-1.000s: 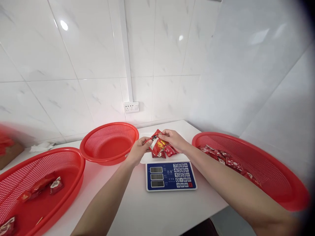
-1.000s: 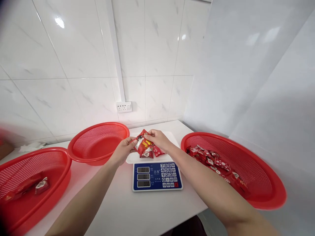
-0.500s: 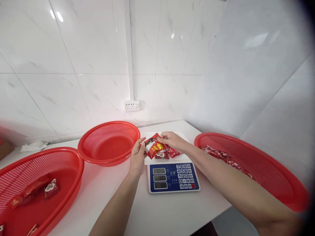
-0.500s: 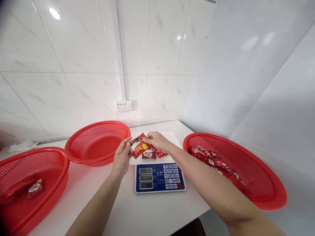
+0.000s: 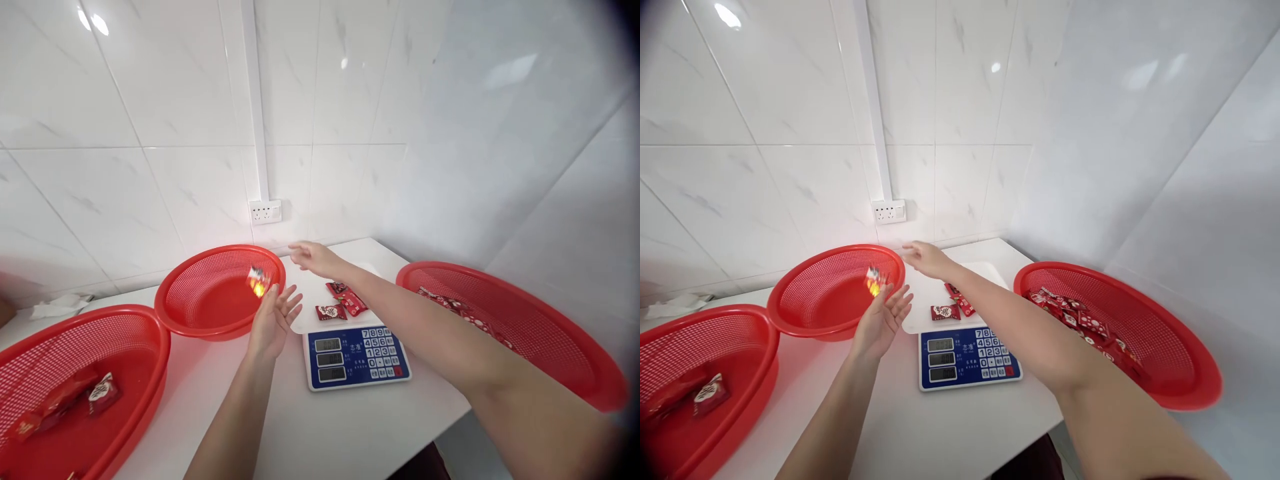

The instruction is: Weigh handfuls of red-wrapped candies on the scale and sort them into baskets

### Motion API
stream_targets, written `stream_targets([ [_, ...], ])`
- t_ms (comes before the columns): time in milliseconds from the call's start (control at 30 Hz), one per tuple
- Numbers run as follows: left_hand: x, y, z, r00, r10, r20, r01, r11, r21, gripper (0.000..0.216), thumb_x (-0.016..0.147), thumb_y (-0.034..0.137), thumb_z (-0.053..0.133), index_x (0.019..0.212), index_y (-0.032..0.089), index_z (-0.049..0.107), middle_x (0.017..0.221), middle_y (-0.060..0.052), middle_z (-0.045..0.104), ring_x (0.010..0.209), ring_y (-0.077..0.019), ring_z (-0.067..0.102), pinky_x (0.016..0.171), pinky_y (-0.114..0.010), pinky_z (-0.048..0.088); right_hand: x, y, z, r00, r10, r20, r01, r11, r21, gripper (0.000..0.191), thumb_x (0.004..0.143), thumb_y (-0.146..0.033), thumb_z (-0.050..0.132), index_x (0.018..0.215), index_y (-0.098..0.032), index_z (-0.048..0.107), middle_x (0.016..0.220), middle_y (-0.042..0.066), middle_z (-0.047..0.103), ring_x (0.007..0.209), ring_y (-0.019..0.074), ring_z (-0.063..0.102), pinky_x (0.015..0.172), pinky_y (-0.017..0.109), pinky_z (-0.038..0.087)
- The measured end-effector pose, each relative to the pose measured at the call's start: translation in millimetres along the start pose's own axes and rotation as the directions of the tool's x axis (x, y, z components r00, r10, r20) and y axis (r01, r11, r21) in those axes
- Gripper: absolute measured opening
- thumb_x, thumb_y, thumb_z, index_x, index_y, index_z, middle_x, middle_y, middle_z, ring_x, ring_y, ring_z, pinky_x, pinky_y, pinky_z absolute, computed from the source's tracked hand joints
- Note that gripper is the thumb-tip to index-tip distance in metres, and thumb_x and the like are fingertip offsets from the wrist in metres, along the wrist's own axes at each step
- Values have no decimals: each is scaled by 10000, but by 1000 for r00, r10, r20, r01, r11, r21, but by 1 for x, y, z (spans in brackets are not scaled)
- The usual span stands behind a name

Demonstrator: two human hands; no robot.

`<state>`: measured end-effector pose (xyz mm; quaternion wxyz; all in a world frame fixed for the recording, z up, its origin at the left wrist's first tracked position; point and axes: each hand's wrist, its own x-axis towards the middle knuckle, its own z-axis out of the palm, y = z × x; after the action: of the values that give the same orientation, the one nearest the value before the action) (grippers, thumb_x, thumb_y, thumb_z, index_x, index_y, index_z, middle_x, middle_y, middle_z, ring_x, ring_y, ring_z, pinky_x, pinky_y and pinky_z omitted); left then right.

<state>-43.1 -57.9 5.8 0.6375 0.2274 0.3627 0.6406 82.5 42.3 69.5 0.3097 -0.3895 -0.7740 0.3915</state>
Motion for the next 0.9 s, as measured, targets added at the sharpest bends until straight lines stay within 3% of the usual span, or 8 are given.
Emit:
stream_targets([
  [67,3,3,-5,999,29,-40,-29,1000,-1,183,853,361,512,991,241,510,1162,-61,606,937,-134,636,787,-246,503,-21,20,-5,999,-11,47,26,948,-316,303,818,-220,562,1116,-172,599,1105,96,645,1030,214,585,913,381,443],
  [133,6,3,-8,998,49,-51,-48,999,11,189,832,356,537,987,250,514,1138,-44,610,915,-119,631,775,-238,500,-47,40,-10,989,54,139,24,865,-501,306,807,-276,573,1099,-200,626,1116,89,644,1025,239,584,900,385,436],
  [233,9,-3,-8,999,48,-10,-48,997,62,241,787,339,590,998,240,528,1078,-46,625,870,-126,630,742,-256,499,-76,61,-11,972,66,227,101,751,-652,362,773,-310,611,1108,-177,636,1039,124,653,1010,281,564,839,385,440],
  [333,8,-15,-5,997,43,63,-52,987,154,269,742,311,637,983,223,556,1044,-57,628,877,-153,622,747,-292,491,-86,68,-6,974,-9,225,164,710,-685,389,738,-251,647,1117,-168,621,1009,124,636,1004,280,539,849,387,416],
  [500,1,-26,2,986,79,150,-126,932,339,282,689,241,702,959,210,625,1087,-70,619,1062,-196,545,888,-318,417,-83,60,6,990,-138,24,133,870,-474,206,782,-152,547,970,-204,611,846,32,575,784,167,556,725,309,443],
  [667,-3,-27,6,966,46,253,-156,888,434,226,682,342,714,793,151,666,794,-55,672,711,-173,627,658,-295,487,-87,46,18,992,-124,-13,124,992,-17,290,758,-220,586,1046,-212,547,767,-22,536,679,124,539,624,267,451],
  [800,3,-24,0,972,139,187,-201,908,368,245,685,377,706,725,142,650,697,-21,648,613,-121,604,570,-228,488,-85,48,11,996,-92,10,89,982,169,321,725,-247,629,1033,-204,554,808,-5,588,746,133,583,697,294,480],
  [900,11,-11,-9,962,268,49,-272,928,257,172,756,340,652,801,176,624,795,1,657,699,-92,623,640,-185,513,-81,56,-13,996,0,-88,5,998,60,239,761,-242,578,993,-188,576,823,21,629,749,140,602,719,306,485],
])
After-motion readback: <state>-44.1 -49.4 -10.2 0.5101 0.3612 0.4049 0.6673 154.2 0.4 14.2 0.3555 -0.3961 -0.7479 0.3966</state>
